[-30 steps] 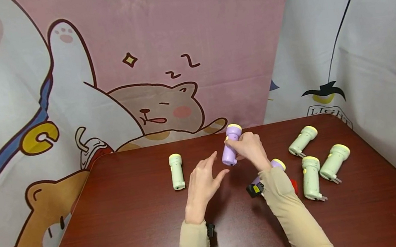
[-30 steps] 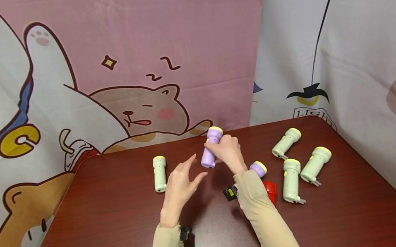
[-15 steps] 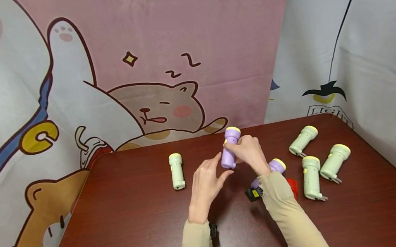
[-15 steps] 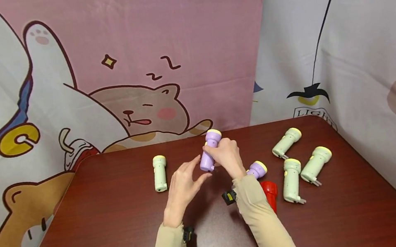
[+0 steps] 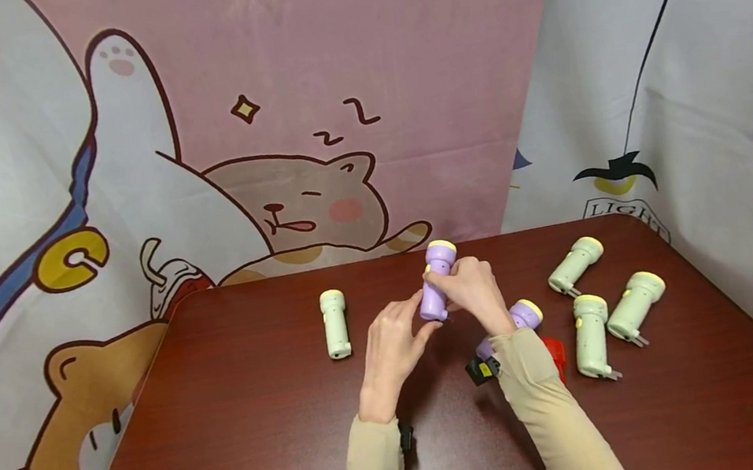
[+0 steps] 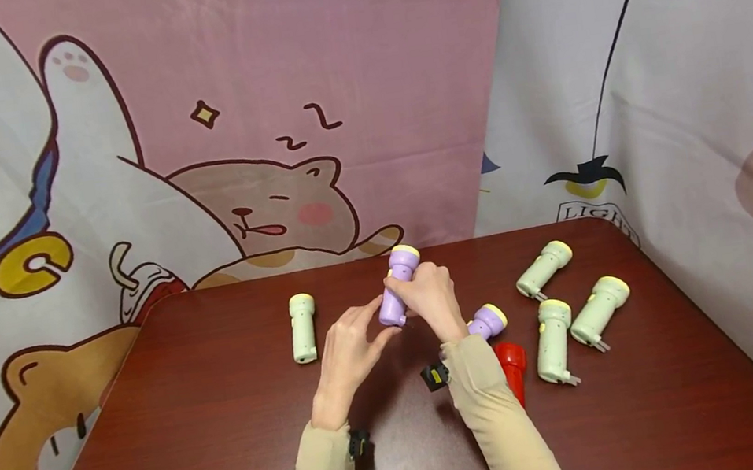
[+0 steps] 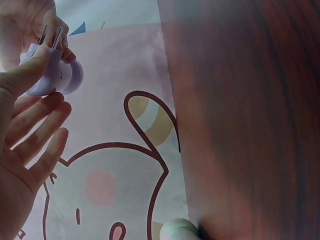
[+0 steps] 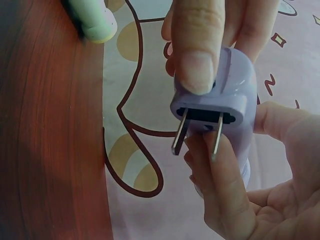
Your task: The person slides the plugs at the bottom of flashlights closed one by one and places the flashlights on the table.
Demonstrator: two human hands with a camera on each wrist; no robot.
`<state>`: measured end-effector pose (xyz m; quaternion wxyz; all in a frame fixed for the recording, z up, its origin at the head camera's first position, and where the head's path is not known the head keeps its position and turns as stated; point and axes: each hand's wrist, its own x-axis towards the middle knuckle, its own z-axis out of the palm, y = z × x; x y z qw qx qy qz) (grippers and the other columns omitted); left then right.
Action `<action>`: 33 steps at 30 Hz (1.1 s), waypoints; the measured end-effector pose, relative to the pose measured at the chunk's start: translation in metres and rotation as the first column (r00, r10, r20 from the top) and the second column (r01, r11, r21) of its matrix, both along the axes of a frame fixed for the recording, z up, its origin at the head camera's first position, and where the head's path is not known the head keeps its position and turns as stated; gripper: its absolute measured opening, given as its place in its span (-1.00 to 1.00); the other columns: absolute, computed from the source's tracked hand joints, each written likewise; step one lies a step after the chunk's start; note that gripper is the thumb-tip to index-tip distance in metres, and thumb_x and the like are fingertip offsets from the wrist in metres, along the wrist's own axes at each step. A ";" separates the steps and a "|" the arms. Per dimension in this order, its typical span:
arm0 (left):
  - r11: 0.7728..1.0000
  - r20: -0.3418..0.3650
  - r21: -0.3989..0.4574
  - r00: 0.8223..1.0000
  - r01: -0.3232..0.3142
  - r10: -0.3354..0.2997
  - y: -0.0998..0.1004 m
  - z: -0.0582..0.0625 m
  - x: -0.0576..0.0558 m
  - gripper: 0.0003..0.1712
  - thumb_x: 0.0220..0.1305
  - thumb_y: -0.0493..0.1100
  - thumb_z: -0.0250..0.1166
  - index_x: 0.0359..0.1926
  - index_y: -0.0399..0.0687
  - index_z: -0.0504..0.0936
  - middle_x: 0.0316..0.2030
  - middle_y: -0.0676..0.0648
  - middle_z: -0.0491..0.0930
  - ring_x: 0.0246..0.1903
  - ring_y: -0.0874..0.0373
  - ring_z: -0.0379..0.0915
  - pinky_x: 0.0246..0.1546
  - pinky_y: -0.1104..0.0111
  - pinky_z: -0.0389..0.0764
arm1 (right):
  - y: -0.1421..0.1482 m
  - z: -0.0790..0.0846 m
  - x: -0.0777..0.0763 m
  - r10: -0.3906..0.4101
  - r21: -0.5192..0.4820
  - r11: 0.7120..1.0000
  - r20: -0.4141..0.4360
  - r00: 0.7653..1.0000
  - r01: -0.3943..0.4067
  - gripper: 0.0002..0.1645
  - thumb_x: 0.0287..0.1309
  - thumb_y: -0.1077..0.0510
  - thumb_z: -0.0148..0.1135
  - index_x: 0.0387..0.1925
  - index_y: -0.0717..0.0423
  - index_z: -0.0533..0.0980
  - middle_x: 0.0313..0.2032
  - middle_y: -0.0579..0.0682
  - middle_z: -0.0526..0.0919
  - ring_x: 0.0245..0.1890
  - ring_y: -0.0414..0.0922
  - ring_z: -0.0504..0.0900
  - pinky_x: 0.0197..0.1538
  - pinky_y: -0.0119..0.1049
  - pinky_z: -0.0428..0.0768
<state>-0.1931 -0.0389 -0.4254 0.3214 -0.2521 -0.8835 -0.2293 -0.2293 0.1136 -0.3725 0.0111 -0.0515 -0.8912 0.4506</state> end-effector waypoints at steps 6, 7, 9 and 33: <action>1.000 -0.003 -0.006 1.000 -0.003 0.003 0.000 0.001 0.000 -0.43 -0.04 -0.04 0.49 0.03 -0.14 0.62 -0.24 -0.04 0.74 -0.28 0.16 0.65 -0.26 0.36 0.63 | -0.001 0.000 0.000 -0.003 0.004 1.000 -0.001 1.000 0.003 -0.54 0.05 -0.13 0.26 -0.56 0.23 0.54 -0.56 0.11 0.68 -0.63 -0.11 0.70 -0.53 -0.34 0.63; 1.000 -0.001 -0.006 1.000 -0.004 0.004 0.000 0.001 -0.001 -0.43 -0.04 -0.04 0.49 0.03 -0.13 0.62 -0.25 -0.03 0.74 -0.28 0.16 0.65 -0.26 0.36 0.63 | -0.001 0.000 0.000 -0.005 0.008 1.000 -0.002 1.000 0.005 -0.53 0.05 -0.13 0.25 -0.56 0.23 0.54 -0.56 0.11 0.68 -0.62 -0.10 0.70 -0.53 -0.34 0.63; 1.000 0.006 -0.005 1.000 -0.004 0.004 -0.001 0.001 -0.001 -0.43 -0.04 -0.04 0.50 0.03 -0.12 0.62 -0.26 -0.03 0.74 -0.29 0.16 0.65 -0.28 0.36 0.63 | -0.001 -0.001 0.001 -0.007 0.013 1.000 0.000 1.000 0.007 -0.53 0.05 -0.14 0.25 -0.55 0.22 0.54 -0.55 0.12 0.68 -0.59 -0.07 0.72 -0.52 -0.34 0.63; 1.000 -0.049 0.012 0.999 0.011 -0.010 -0.007 -0.005 -0.002 -0.49 -0.10 -0.04 0.53 -0.08 -0.14 0.70 -0.36 -0.03 0.75 -0.37 0.19 0.66 -0.33 0.37 0.63 | -0.011 -0.004 0.005 -0.022 0.108 0.994 -0.036 0.999 0.025 -0.49 0.02 -0.21 0.25 -0.67 0.13 0.48 -0.64 0.04 0.64 -0.58 -0.05 0.70 -0.56 -0.39 0.51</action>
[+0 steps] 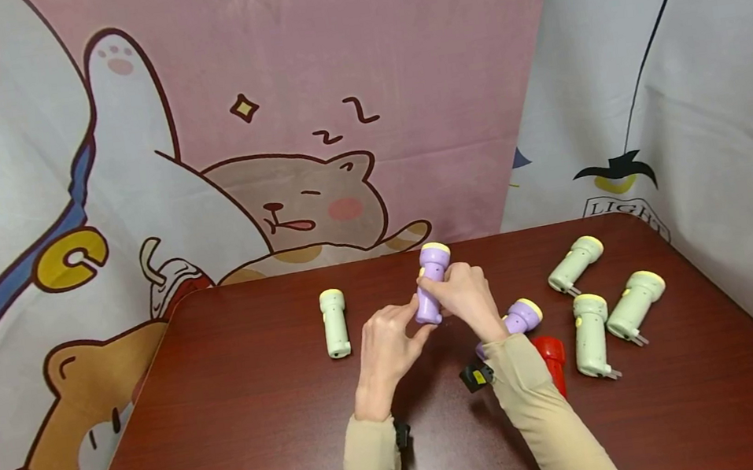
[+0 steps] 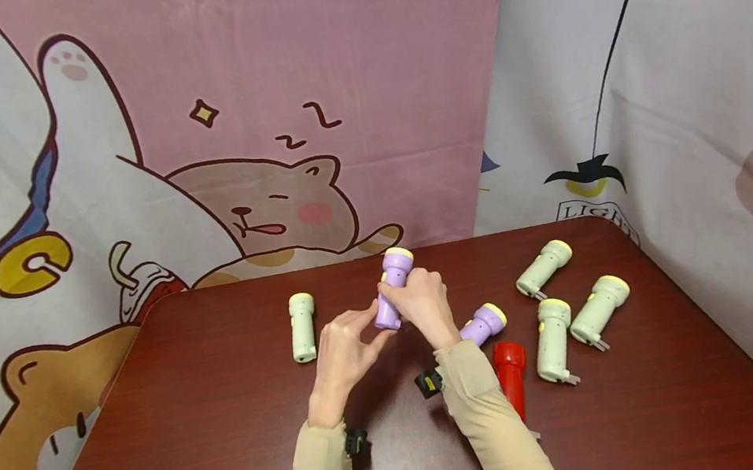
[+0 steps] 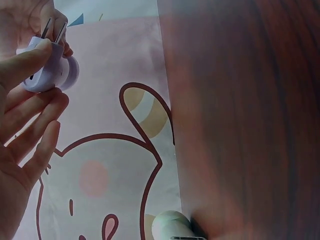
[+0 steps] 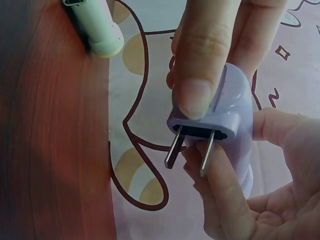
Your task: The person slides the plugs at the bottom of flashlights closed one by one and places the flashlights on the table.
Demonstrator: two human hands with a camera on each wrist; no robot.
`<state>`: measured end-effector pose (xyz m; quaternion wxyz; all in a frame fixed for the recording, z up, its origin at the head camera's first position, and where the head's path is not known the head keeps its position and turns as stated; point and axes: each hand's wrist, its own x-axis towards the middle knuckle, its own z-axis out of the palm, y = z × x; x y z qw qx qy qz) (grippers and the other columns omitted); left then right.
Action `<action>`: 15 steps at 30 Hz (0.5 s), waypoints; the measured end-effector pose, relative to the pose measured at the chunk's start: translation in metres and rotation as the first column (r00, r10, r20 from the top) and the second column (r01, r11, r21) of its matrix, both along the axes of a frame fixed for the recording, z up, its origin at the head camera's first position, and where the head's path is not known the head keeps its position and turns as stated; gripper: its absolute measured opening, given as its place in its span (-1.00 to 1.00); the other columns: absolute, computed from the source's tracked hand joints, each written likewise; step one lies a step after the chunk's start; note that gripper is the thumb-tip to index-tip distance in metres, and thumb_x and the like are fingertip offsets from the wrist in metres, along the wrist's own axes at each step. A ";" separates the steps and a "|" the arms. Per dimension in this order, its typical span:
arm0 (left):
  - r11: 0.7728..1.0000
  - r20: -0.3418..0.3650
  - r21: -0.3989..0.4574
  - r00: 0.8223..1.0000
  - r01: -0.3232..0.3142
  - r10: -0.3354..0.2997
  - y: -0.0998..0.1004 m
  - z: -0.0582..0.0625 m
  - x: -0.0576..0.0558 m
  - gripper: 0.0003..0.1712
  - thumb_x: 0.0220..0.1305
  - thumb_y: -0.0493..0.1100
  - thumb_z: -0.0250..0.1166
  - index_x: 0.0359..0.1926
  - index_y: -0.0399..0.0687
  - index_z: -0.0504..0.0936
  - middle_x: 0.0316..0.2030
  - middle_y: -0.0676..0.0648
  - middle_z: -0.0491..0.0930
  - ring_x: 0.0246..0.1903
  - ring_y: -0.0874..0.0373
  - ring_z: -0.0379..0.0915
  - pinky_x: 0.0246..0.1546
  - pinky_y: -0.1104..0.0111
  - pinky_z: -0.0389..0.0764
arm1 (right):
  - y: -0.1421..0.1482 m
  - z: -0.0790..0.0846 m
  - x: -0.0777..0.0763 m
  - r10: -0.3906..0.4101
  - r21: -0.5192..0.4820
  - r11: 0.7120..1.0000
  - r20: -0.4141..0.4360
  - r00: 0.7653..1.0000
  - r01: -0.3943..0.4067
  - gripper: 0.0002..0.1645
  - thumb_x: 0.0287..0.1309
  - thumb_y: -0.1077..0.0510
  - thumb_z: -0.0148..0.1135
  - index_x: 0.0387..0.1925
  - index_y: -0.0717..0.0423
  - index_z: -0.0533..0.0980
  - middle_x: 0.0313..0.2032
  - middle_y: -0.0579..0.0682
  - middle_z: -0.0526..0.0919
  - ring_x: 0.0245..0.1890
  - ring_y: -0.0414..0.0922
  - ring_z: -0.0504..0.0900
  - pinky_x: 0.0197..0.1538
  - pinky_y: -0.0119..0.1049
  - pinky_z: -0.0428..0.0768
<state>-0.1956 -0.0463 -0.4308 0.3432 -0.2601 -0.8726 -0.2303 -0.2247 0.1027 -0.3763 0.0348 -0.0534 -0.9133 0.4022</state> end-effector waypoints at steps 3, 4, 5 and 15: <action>1.000 -0.002 0.004 1.000 0.007 -0.007 -0.001 0.001 0.000 -0.50 -0.10 -0.04 0.53 -0.08 -0.13 0.71 -0.36 -0.03 0.75 -0.38 0.19 0.66 -0.34 0.37 0.62 | 0.000 0.000 0.000 -0.002 0.015 1.000 -0.008 1.000 0.002 -0.49 0.01 -0.22 0.26 -0.66 0.13 0.48 -0.65 0.03 0.63 -0.60 -0.09 0.67 -0.55 -0.39 0.50; 1.000 -0.002 0.005 1.000 0.007 -0.007 -0.001 0.001 0.000 -0.50 -0.10 -0.04 0.53 -0.09 -0.13 0.71 -0.36 -0.03 0.75 -0.38 0.19 0.65 -0.34 0.37 0.62 | 0.000 0.000 -0.001 -0.001 0.018 1.000 -0.011 1.000 0.002 -0.49 0.01 -0.22 0.26 -0.65 0.14 0.48 -0.65 0.03 0.63 -0.61 -0.11 0.66 -0.55 -0.39 0.49; 1.000 -0.003 0.006 1.000 0.007 -0.007 -0.001 0.001 0.001 -0.51 -0.10 -0.04 0.53 -0.09 -0.13 0.71 -0.37 -0.02 0.75 -0.38 0.19 0.65 -0.35 0.37 0.62 | 0.000 0.000 -0.001 0.000 0.022 1.000 -0.011 1.000 0.001 -0.49 0.01 -0.22 0.26 -0.65 0.14 0.49 -0.65 0.03 0.63 -0.61 -0.11 0.65 -0.55 -0.39 0.49; 1.000 -0.013 -0.001 1.000 -0.003 0.003 -0.002 0.002 0.001 -0.56 -0.10 -0.04 0.53 -0.13 -0.08 0.73 -0.36 -0.01 0.75 -0.38 0.18 0.65 -0.38 0.35 0.61 | -0.001 0.000 -0.001 0.003 -0.010 1.000 -0.001 1.000 -0.003 -0.51 0.01 -0.19 0.27 -0.59 0.17 0.49 -0.61 0.06 0.65 -0.57 -0.01 0.71 -0.56 -0.38 0.53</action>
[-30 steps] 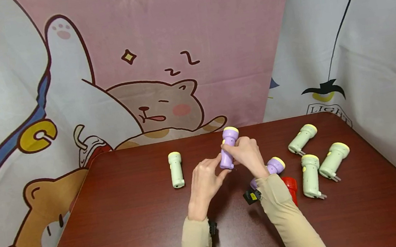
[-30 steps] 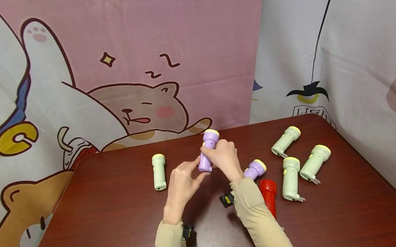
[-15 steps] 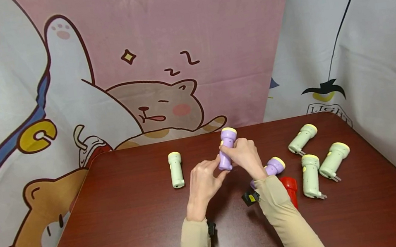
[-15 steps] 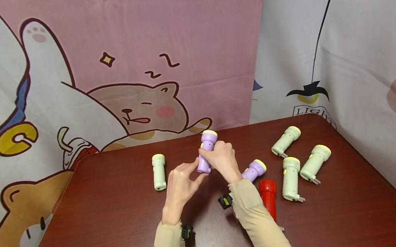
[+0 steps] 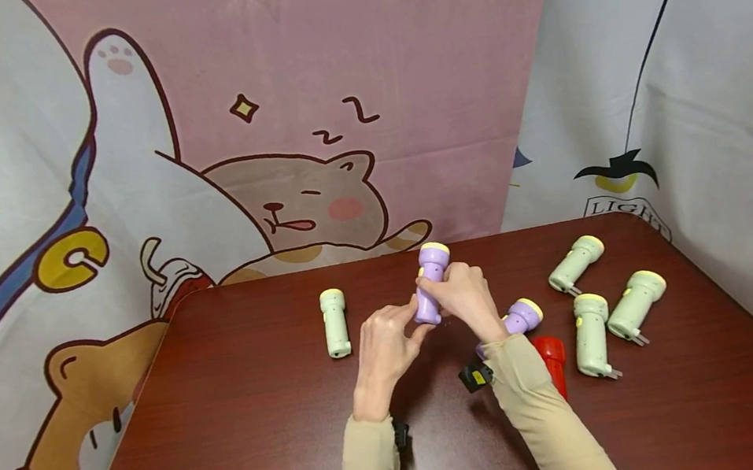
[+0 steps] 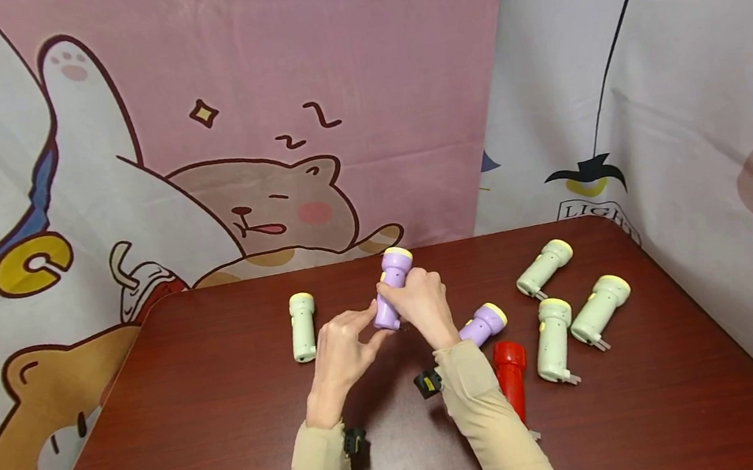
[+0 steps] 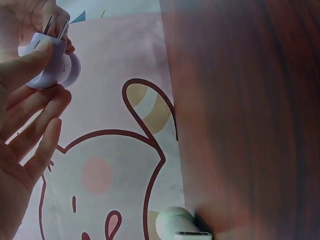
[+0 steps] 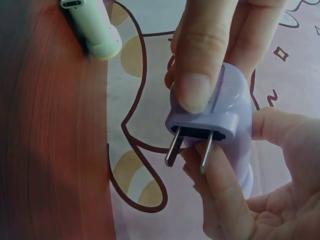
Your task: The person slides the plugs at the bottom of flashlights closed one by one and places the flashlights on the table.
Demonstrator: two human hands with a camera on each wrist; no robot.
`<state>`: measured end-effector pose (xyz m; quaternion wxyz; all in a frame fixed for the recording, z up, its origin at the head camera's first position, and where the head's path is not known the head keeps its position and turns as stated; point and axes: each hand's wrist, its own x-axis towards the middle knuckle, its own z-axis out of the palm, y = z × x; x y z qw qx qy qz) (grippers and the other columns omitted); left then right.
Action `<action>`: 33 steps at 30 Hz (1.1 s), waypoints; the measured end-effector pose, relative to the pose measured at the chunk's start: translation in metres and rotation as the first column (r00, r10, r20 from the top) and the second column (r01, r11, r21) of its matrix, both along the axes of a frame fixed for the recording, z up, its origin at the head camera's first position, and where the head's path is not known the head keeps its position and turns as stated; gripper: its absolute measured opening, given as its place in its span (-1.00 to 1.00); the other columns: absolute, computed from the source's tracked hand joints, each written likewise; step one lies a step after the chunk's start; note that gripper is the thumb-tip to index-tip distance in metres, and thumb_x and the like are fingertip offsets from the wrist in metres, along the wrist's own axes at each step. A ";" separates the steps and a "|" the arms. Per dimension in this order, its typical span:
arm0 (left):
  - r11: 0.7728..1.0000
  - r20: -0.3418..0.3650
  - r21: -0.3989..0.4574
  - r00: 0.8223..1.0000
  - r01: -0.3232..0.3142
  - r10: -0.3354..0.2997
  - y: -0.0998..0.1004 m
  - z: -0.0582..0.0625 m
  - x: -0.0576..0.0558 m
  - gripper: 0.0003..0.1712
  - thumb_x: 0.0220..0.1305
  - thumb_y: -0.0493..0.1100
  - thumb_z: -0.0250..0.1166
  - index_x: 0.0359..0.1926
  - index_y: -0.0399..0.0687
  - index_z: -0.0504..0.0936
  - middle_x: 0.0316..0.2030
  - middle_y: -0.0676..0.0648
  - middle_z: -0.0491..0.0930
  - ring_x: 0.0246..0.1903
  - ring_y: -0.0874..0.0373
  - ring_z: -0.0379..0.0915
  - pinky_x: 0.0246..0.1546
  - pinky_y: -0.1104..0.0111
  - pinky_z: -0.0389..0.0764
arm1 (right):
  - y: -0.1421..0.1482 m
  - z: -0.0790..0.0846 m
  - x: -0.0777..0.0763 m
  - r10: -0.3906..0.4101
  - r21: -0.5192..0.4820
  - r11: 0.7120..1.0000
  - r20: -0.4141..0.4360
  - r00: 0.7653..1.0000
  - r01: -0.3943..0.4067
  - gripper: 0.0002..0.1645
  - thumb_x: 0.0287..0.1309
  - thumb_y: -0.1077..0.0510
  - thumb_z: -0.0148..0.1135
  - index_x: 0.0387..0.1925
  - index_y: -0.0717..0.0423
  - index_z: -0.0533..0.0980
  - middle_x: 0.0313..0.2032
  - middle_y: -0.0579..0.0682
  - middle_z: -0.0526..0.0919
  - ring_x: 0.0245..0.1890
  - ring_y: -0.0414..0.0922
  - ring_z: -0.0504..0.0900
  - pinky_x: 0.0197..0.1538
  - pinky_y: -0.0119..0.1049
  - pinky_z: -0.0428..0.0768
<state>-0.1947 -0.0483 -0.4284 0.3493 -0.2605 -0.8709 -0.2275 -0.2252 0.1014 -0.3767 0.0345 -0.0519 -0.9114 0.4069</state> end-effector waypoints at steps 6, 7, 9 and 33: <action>1.000 -0.004 -0.003 1.000 -0.003 0.003 -0.001 0.001 0.000 -0.57 -0.10 -0.07 0.52 -0.13 -0.08 0.73 -0.35 -0.03 0.75 -0.37 0.16 0.66 -0.38 0.33 0.61 | 0.000 0.000 0.001 0.006 -0.015 1.000 0.005 1.000 -0.006 -0.51 0.03 -0.18 0.26 -0.57 0.19 0.49 -0.60 0.08 0.64 -0.54 0.02 0.72 -0.57 -0.38 0.54; 1.000 -0.004 -0.005 1.000 -0.004 0.004 -0.001 0.001 0.001 -0.57 -0.10 -0.07 0.52 -0.13 -0.08 0.73 -0.34 -0.02 0.75 -0.37 0.16 0.66 -0.38 0.33 0.60 | 0.000 0.000 0.001 0.006 -0.015 1.000 0.006 1.000 -0.005 -0.51 0.03 -0.18 0.26 -0.58 0.19 0.49 -0.60 0.08 0.64 -0.55 0.01 0.72 -0.57 -0.38 0.55; 1.000 -0.006 -0.009 1.000 -0.007 0.007 -0.001 0.001 0.001 -0.57 -0.09 -0.07 0.52 -0.13 -0.08 0.73 -0.34 -0.02 0.75 -0.37 0.17 0.66 -0.38 0.33 0.60 | 0.000 0.000 0.001 0.005 -0.015 1.000 0.009 1.000 -0.005 -0.50 0.03 -0.19 0.26 -0.58 0.18 0.48 -0.60 0.08 0.64 -0.55 0.01 0.72 -0.57 -0.38 0.55; 1.000 -0.001 -0.004 1.000 -0.006 0.006 -0.003 0.002 0.001 -0.60 -0.10 -0.16 0.52 -0.14 -0.08 0.73 -0.35 -0.03 0.75 -0.39 0.15 0.66 -0.41 0.31 0.61 | -0.002 -0.001 0.002 0.005 0.004 1.000 0.009 1.000 -0.005 -0.49 0.02 -0.21 0.23 -0.59 0.17 0.51 -0.60 0.06 0.65 -0.60 -0.05 0.68 -0.55 -0.37 0.54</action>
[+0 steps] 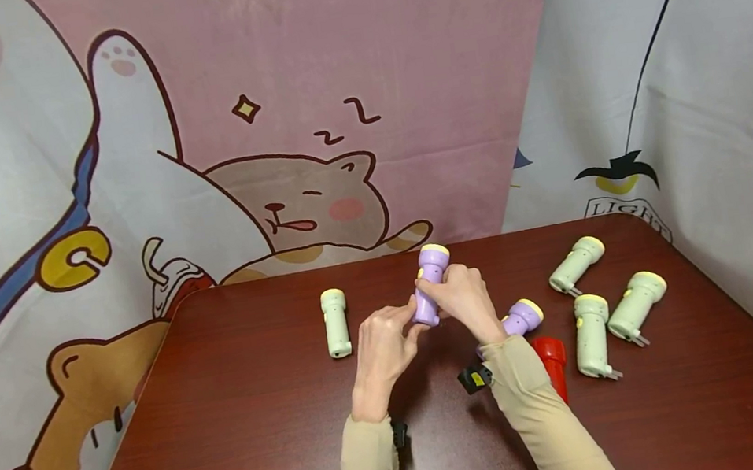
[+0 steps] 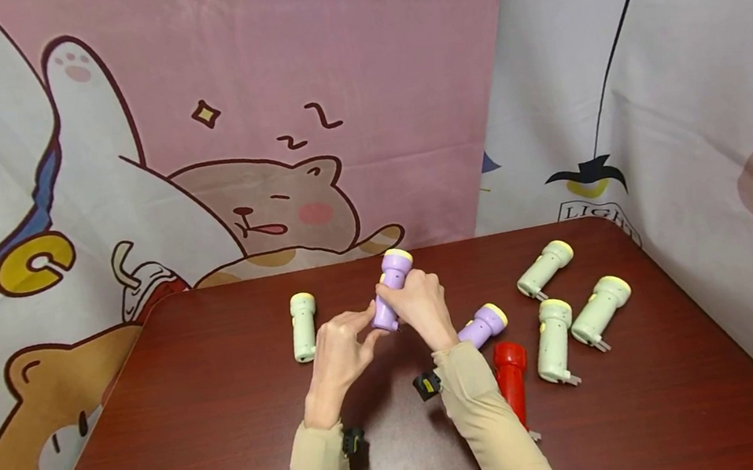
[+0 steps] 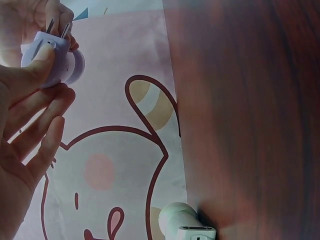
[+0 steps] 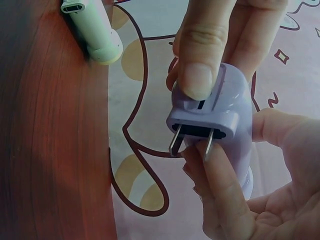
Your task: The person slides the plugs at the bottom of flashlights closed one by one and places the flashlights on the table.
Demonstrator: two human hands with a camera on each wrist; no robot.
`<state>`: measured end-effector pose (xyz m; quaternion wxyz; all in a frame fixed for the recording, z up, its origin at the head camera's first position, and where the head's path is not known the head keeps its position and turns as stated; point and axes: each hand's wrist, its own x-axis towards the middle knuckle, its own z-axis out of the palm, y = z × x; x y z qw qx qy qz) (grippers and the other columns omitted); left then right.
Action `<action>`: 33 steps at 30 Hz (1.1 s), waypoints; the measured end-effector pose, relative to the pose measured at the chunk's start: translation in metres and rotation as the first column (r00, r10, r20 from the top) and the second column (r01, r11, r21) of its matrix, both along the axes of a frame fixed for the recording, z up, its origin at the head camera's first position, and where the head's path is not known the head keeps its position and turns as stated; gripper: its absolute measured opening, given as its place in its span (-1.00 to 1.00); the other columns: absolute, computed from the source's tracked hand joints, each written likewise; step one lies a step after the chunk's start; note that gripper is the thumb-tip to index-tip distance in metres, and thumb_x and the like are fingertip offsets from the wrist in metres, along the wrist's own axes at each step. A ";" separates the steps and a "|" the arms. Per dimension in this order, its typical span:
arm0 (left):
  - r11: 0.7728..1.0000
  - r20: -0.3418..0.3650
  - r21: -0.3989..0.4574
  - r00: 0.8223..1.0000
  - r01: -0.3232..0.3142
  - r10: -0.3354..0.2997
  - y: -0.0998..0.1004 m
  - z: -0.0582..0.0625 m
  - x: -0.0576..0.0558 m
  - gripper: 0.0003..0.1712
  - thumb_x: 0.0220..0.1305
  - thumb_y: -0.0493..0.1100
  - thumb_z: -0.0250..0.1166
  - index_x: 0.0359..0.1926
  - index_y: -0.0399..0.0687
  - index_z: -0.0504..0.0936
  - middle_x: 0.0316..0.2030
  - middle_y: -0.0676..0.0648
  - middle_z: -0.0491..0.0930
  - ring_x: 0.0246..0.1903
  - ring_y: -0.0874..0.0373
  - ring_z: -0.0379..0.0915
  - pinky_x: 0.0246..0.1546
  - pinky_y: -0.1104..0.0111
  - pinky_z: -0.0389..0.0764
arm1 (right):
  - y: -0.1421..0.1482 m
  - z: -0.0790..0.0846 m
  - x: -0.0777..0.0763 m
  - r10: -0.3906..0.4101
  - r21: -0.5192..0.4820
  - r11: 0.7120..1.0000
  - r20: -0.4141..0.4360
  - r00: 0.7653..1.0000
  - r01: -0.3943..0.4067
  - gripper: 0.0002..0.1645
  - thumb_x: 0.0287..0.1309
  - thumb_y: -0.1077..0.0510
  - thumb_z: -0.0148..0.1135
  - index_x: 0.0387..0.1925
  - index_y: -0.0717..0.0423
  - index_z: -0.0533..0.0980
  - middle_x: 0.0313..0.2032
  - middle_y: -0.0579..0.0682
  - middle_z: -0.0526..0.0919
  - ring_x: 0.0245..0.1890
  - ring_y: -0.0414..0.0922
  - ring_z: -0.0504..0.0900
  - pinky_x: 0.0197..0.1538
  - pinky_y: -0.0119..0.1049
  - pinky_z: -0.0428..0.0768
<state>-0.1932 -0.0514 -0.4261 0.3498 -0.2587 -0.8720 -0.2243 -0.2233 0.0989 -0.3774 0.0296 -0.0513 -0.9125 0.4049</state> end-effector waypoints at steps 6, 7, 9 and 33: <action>1.000 0.034 -0.006 0.999 0.004 -0.003 -0.001 0.000 0.000 -0.62 -0.07 -0.20 0.50 -0.13 -0.09 0.73 -0.31 -0.02 0.75 -0.35 0.14 0.68 -0.37 0.31 0.62 | -0.001 0.000 -0.001 0.004 0.004 1.000 -0.002 1.000 -0.004 -0.49 0.02 -0.21 0.23 -0.60 0.17 0.52 -0.60 0.07 0.66 -0.61 -0.06 0.68 -0.55 -0.37 0.54; 1.000 0.038 -0.004 0.999 0.006 -0.006 -0.001 0.000 -0.001 -0.62 -0.07 -0.21 0.50 -0.13 -0.09 0.73 -0.30 -0.02 0.75 -0.35 0.14 0.68 -0.36 0.31 0.62 | -0.001 0.000 -0.001 0.004 0.008 1.000 -0.003 1.000 -0.004 -0.49 0.02 -0.21 0.23 -0.60 0.17 0.52 -0.60 0.07 0.66 -0.63 -0.09 0.66 -0.56 -0.37 0.54; 1.000 0.041 -0.003 0.999 0.009 -0.008 -0.002 0.001 -0.001 -0.63 -0.07 -0.21 0.50 -0.13 -0.09 0.73 -0.31 -0.02 0.75 -0.35 0.13 0.68 -0.37 0.30 0.63 | -0.001 0.000 -0.001 0.003 0.014 1.000 -0.004 1.000 -0.003 -0.49 0.01 -0.22 0.23 -0.60 0.17 0.52 -0.60 0.06 0.66 -0.65 -0.15 0.63 -0.56 -0.37 0.53; 1.000 0.051 0.000 0.999 0.014 -0.014 -0.006 0.003 0.001 -0.65 -0.06 -0.22 0.49 -0.15 -0.08 0.74 -0.36 -0.01 0.75 -0.38 0.13 0.68 -0.41 0.31 0.61 | -0.004 0.000 0.002 0.006 0.013 1.000 0.007 1.000 -0.006 -0.48 0.01 -0.23 0.24 -0.57 0.18 0.54 -0.56 0.09 0.68 -0.63 -0.13 0.65 -0.54 -0.36 0.55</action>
